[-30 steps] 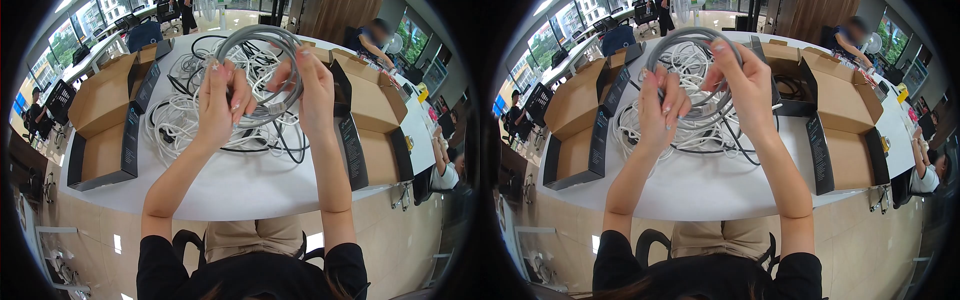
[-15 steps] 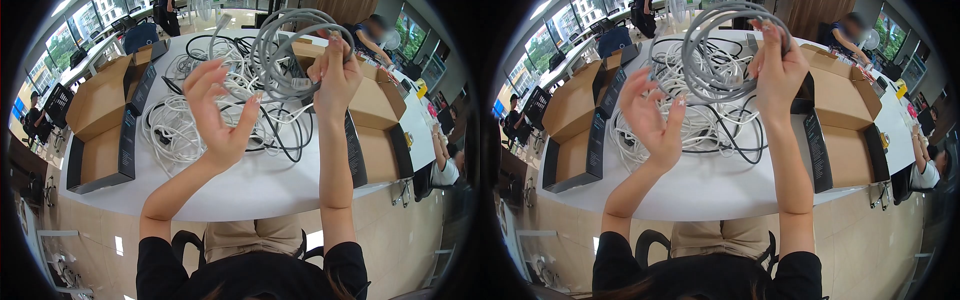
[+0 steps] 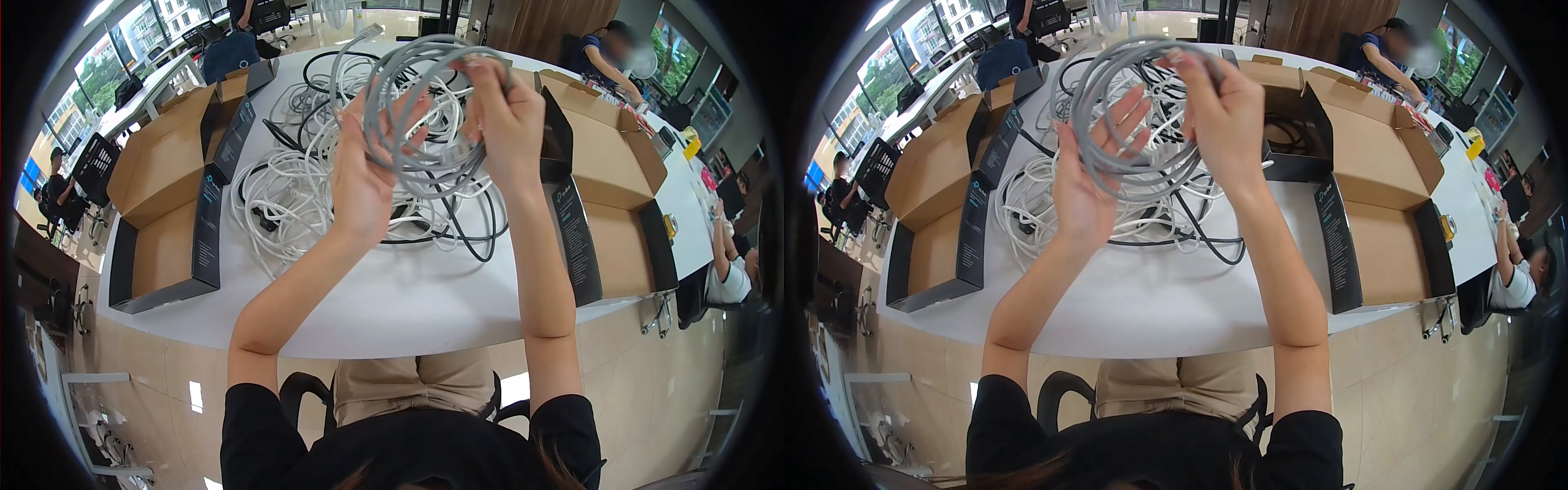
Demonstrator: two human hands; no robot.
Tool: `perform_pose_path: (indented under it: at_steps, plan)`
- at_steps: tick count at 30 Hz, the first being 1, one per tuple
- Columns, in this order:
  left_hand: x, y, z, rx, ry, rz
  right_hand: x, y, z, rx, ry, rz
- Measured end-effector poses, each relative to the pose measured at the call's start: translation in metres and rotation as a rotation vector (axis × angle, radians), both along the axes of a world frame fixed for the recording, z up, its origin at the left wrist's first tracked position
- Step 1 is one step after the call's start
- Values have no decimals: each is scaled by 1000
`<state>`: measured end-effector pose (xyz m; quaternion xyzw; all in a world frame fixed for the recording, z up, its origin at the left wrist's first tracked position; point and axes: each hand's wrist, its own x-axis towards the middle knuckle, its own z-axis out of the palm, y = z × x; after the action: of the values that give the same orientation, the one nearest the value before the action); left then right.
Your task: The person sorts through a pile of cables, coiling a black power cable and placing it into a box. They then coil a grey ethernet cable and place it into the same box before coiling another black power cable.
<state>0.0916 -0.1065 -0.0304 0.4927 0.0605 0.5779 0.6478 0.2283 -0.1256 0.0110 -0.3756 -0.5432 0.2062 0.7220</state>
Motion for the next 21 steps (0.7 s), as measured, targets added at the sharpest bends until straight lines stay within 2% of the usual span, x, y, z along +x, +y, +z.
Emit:
perform_pose_path:
  at_steps: [2,6,9,10,13,19,21]
  plan:
    - [-11,8,-8,-42,66,-50,-2,1,-2,-108,-124,36]
    - [-10,7,-7,-42,186,-91,2,6,-8,-101,-427,-197]
    - [-2,1,-15,-137,49,-249,15,12,-13,-74,-569,-273]
    - [1,-3,-15,-92,53,-263,18,10,-12,-83,-590,-282]
    - [2,-17,-14,32,326,-13,18,4,-16,-127,-647,-320]
    - [-40,-37,-42,-55,395,-129,-3,-54,-46,-469,-393,94]
    - [-59,-51,-56,-75,364,-237,-6,-78,-65,-510,-439,163]
